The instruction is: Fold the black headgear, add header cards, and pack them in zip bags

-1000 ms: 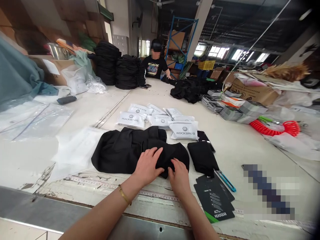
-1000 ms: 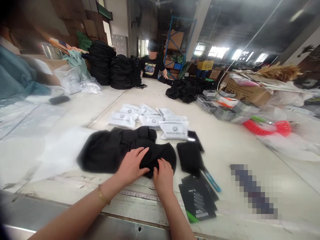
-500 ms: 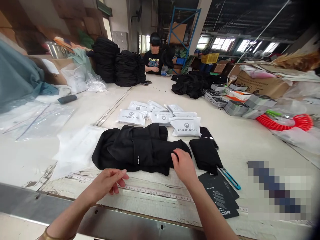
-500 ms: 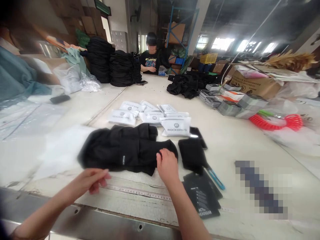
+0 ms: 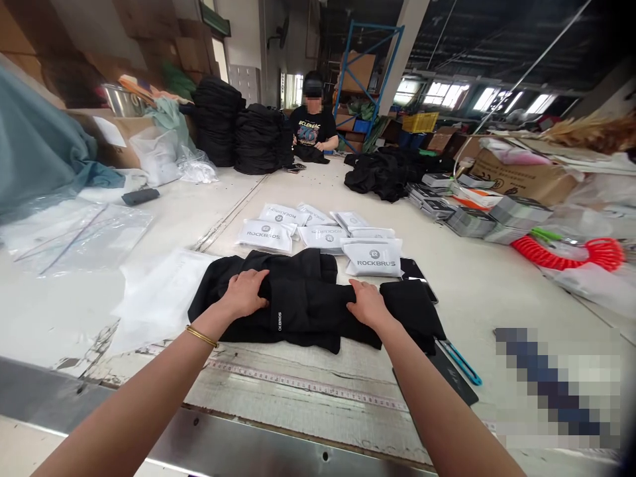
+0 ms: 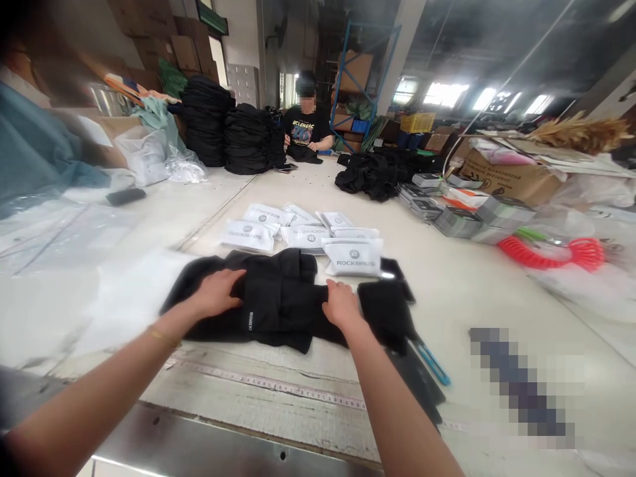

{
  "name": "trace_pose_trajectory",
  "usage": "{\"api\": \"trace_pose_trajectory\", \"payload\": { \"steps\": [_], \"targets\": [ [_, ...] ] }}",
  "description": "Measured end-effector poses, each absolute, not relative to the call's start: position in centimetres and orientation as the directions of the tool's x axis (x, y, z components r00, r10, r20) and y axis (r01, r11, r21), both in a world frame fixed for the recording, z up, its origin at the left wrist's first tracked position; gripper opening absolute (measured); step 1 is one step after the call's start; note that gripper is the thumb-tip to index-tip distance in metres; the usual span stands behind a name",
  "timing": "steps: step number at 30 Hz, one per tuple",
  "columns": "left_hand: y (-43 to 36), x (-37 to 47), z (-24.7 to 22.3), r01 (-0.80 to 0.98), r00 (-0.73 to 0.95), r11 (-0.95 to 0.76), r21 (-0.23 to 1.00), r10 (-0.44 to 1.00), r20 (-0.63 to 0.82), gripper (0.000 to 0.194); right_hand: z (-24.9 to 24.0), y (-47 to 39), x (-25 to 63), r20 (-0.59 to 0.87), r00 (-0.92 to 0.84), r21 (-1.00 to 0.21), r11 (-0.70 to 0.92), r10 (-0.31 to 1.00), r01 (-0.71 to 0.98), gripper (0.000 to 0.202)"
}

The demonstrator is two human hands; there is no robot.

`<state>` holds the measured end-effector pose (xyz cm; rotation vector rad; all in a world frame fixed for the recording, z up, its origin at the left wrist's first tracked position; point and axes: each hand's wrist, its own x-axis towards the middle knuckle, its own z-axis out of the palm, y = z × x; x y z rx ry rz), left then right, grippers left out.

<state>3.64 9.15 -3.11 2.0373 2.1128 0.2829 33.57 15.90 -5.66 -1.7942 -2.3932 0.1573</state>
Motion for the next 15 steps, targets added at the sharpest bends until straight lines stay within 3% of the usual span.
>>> {"api": "trace_pose_trajectory", "payload": {
  "steps": [3, 6, 9, 15],
  "targets": [
    [8.5, 4.2, -2.4, 0.972, -0.037, 0.024, 0.234, 0.998, 0.05, 0.057, -5.6, 15.9, 33.7, 0.055, -0.267, -0.175, 0.272, 0.962, 0.946, 0.034],
    [7.8, 4.9, -2.0, 0.975, -0.016, -0.009, 0.224, 0.994, 0.111, 0.034, -5.5, 15.4, 33.6, 0.082, -0.279, -0.191, 0.29, 0.957, 0.938, 0.018],
    [7.1, 5.1, -2.2, 0.969, 0.019, -0.054, 0.24, 0.989, 0.147, 0.021, -5.4, 14.5, 33.4, 0.144, -0.301, -0.209, 0.327, 0.943, 0.922, 0.012],
    [6.9, 4.4, -3.7, 0.954, -0.003, -0.048, 0.297, 0.985, 0.171, 0.047, -5.6, 12.9, 34.2, 0.258, -0.278, -0.307, 0.351, 0.925, 0.884, 0.026]
  ]
}}
